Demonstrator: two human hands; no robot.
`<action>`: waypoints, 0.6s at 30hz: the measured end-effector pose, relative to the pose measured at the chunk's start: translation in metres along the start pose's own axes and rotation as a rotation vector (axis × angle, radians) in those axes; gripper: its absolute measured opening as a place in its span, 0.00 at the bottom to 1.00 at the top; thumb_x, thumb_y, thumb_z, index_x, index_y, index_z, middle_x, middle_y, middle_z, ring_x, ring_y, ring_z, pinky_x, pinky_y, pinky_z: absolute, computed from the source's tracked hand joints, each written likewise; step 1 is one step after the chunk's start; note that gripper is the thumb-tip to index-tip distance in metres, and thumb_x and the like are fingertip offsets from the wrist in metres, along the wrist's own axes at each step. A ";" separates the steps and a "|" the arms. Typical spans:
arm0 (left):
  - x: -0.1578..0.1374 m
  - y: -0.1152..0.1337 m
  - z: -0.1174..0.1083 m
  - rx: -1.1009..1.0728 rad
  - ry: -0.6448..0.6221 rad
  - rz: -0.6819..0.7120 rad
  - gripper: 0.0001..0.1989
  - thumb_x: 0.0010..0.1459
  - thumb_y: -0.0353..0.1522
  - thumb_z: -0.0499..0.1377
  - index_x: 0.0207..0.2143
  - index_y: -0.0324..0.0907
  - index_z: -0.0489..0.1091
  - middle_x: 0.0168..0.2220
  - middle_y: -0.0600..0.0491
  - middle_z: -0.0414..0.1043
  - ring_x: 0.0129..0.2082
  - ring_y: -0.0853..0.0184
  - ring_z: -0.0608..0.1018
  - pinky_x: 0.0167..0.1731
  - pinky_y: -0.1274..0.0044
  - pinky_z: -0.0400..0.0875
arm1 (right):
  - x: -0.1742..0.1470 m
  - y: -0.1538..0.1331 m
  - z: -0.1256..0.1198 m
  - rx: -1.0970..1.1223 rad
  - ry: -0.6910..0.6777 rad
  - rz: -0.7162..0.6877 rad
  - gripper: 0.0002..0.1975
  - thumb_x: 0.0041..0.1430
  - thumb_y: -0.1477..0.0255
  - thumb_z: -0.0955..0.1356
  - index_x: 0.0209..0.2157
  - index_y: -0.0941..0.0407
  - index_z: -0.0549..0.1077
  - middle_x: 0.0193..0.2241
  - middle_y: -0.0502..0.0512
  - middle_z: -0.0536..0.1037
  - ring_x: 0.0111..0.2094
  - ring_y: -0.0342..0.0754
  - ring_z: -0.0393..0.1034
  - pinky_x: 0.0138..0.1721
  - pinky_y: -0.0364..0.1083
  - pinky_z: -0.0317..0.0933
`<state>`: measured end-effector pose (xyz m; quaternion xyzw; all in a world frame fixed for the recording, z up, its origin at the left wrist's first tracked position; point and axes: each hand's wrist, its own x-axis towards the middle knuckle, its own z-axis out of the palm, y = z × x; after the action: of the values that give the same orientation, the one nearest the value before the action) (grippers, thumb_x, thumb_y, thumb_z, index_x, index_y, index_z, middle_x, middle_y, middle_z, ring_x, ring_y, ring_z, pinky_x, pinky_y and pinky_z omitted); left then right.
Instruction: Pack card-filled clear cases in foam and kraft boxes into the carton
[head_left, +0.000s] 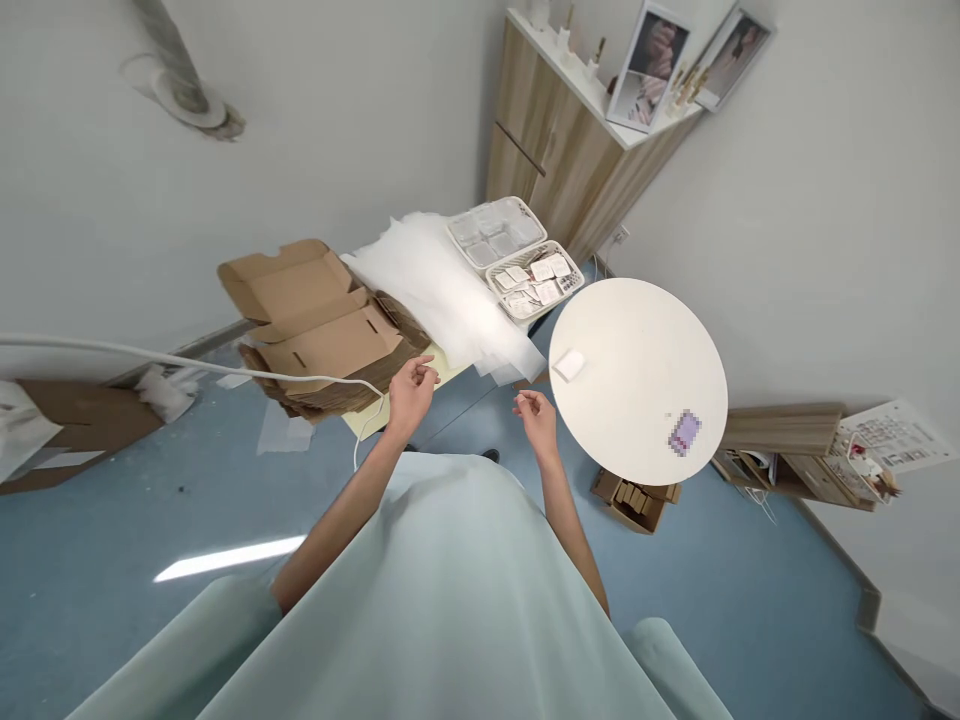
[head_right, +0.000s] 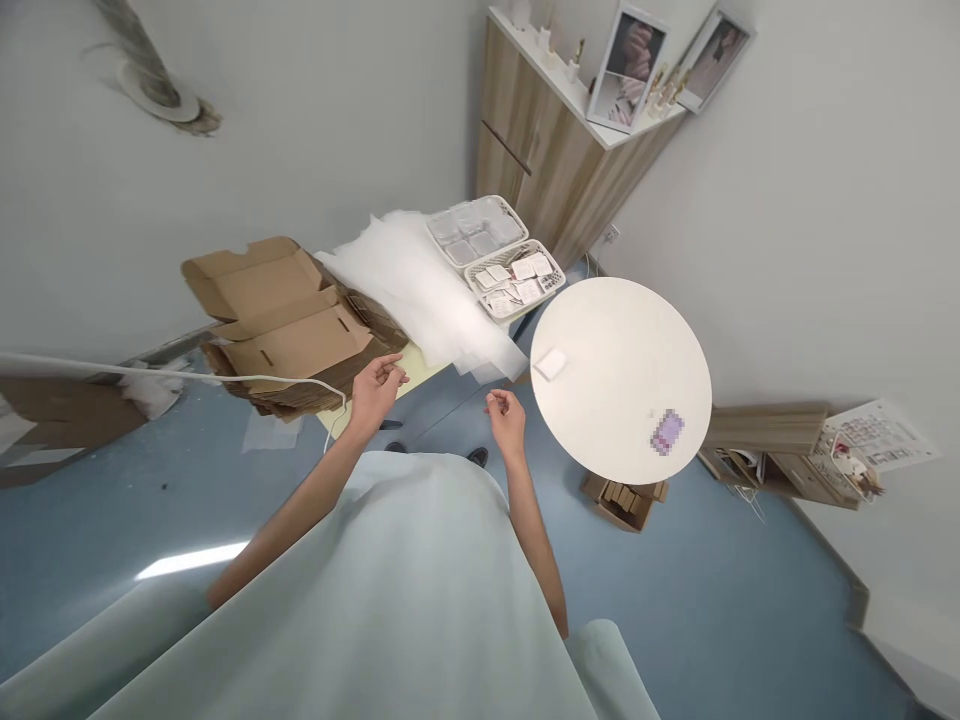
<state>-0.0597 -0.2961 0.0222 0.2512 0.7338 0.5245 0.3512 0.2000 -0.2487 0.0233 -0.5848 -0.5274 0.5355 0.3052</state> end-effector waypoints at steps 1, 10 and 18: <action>0.005 -0.004 -0.013 0.002 0.022 0.008 0.21 0.61 0.39 0.59 0.54 0.40 0.77 0.37 0.50 0.80 0.44 0.57 0.87 0.53 0.65 0.80 | -0.001 -0.005 0.012 -0.009 -0.013 -0.009 0.21 0.66 0.51 0.71 0.48 0.53 0.80 0.45 0.60 0.87 0.40 0.54 0.85 0.47 0.52 0.78; 0.055 -0.034 -0.112 0.423 0.094 0.165 0.21 0.63 0.36 0.63 0.58 0.41 0.75 0.60 0.37 0.76 0.64 0.46 0.77 0.69 0.54 0.71 | -0.007 -0.036 0.125 -0.100 -0.124 -0.075 0.19 0.66 0.52 0.70 0.46 0.52 0.80 0.44 0.58 0.87 0.42 0.56 0.85 0.48 0.54 0.77; 0.084 -0.046 -0.137 0.671 -0.198 0.310 0.19 0.64 0.38 0.61 0.54 0.41 0.79 0.54 0.35 0.80 0.59 0.40 0.76 0.63 0.51 0.71 | -0.018 -0.053 0.181 -0.194 -0.115 -0.115 0.15 0.67 0.55 0.69 0.45 0.51 0.79 0.45 0.56 0.88 0.39 0.54 0.85 0.49 0.53 0.76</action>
<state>-0.2191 -0.3304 -0.0142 0.5098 0.7804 0.2753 0.2352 0.0149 -0.2893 0.0339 -0.5489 -0.6258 0.4961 0.2467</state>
